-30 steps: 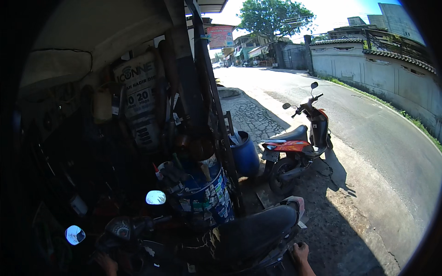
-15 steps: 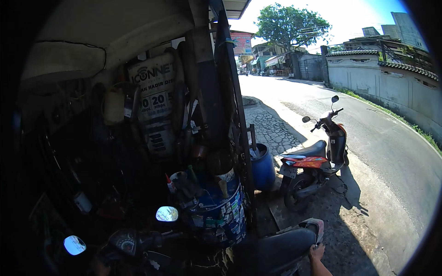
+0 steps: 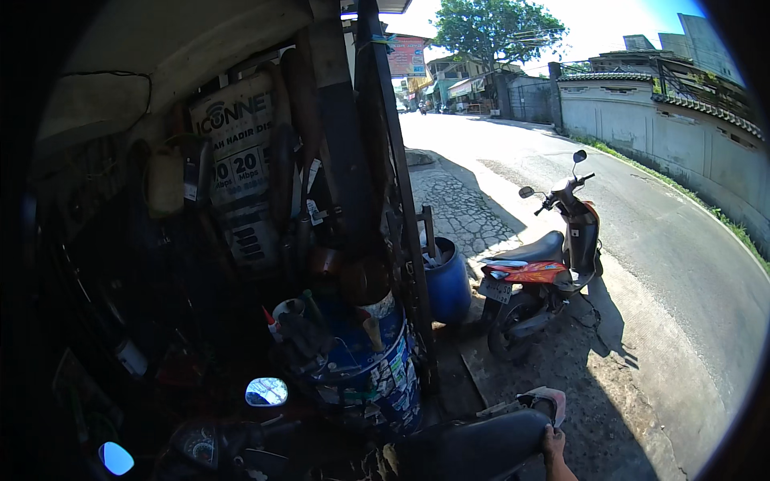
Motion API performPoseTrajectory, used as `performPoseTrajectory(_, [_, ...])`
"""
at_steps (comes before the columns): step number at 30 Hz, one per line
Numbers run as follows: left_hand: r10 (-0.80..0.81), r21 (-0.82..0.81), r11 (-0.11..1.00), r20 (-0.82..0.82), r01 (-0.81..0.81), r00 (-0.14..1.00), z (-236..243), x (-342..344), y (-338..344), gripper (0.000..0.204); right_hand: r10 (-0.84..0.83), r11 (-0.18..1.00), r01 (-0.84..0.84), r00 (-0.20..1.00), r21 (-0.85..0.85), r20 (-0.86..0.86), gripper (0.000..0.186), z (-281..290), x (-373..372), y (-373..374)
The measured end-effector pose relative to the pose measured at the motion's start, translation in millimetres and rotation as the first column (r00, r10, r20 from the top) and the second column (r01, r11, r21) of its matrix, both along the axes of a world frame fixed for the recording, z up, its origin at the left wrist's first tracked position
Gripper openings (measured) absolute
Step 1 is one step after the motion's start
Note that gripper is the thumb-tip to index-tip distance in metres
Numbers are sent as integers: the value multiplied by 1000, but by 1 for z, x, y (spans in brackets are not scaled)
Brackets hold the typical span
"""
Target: Inspecting and repairing engine components and electrical wiring on a motorcycle.
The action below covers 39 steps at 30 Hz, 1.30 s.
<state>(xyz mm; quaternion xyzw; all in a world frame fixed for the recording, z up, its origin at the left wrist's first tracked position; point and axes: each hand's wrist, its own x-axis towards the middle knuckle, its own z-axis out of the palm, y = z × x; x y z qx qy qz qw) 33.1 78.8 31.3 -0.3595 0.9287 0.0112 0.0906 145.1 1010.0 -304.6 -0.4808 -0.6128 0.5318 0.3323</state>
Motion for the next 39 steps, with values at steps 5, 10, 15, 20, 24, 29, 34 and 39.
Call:
performPoseTrajectory(5, [-90, -43, 995, -39, 88, 995, -32, -2, -42, 105, -52, 999, 50, 988, 15, 146, 51, 10, -15, -1])
performPoseTrajectory(10, [-26, -24, 999, 10, 26, 1000, -5, -3, 1, 106, -71, 997, 76, 989, -34, 127, 52, 16, -14, -7])
performPoseTrajectory(15, [1, -40, 999, 43, 1, 999, -14, 5, -19, 107, -78, 996, 83, 989, -31, 122, 52, 36, -15, -23])
performPoseTrajectory(20, [23, -70, 997, 32, -21, 999, -19, -7, -15, 105, -96, 994, 101, 989, -38, 110, 54, 19, -14, -17])
performPoseTrajectory(24, [2, -68, 998, 71, 3, 997, -22, -20, -27, 107, -133, 991, 136, 979, -14, 156, 55, 17, -15, -17])
performPoseTrajectory(29, [48, -20, 999, 141, -46, 989, -37, -14, -39, 115, -93, 995, 97, 990, -30, 103, 56, 32, -26, -26])
performPoseTrajectory(34, [106, -61, 993, 41, -103, 994, -71, 1, -41, 115, -184, 983, 184, 972, 10, 145, 54, 19, -17, -20])
performPoseTrajectory(39, [145, -134, 979, -69, -153, 987, -83, 8, -50, 115, -157, 987, 159, 982, -11, 108, 56, 45, -17, -36])
